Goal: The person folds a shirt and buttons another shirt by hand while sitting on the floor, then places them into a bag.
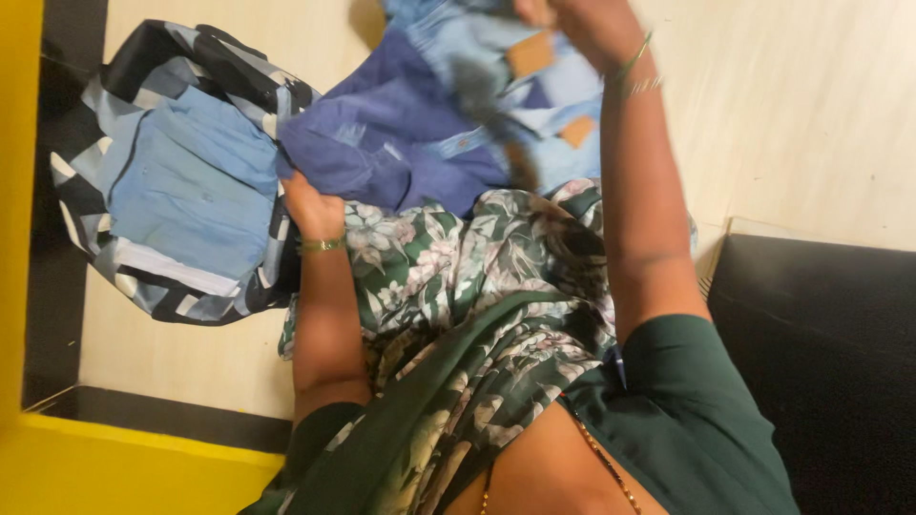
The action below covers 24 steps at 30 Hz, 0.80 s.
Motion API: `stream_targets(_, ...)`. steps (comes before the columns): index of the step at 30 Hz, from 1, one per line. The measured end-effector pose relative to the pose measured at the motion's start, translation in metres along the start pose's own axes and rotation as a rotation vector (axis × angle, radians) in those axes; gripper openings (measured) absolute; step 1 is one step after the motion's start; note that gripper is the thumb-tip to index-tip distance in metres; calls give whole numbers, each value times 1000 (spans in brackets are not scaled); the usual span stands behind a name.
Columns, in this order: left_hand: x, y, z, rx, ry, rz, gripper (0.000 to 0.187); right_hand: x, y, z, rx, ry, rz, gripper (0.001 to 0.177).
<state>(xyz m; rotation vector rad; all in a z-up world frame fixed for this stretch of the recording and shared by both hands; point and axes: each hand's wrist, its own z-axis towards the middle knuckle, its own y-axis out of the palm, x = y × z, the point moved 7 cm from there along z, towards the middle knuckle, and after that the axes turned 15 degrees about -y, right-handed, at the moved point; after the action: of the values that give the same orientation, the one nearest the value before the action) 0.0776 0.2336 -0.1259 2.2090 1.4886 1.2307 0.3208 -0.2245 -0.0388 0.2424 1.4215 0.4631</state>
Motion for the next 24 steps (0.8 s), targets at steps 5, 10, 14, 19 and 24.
stream_targets(5, -7, 12, -16, -80, 66, 162, 34, 135, -90, -111, -28, 367, -877, 38)
stream_targets(10, -16, 28, -5, -134, 78, 201, 38, 157, -135, -226, -40, 695, -1532, 88)
stream_targets(14, -20, 25, -1, -114, 41, 219, 36, 150, -135, -228, 30, 864, -1579, 115)
stream_targets(19, -21, 18, 2, -159, -39, 207, 43, 169, -161, -200, -37, 962, -1447, 55)
stream_targets(24, -28, 19, 8, -268, -75, 209, 41, 141, -149, -100, -654, 579, -1602, 49)
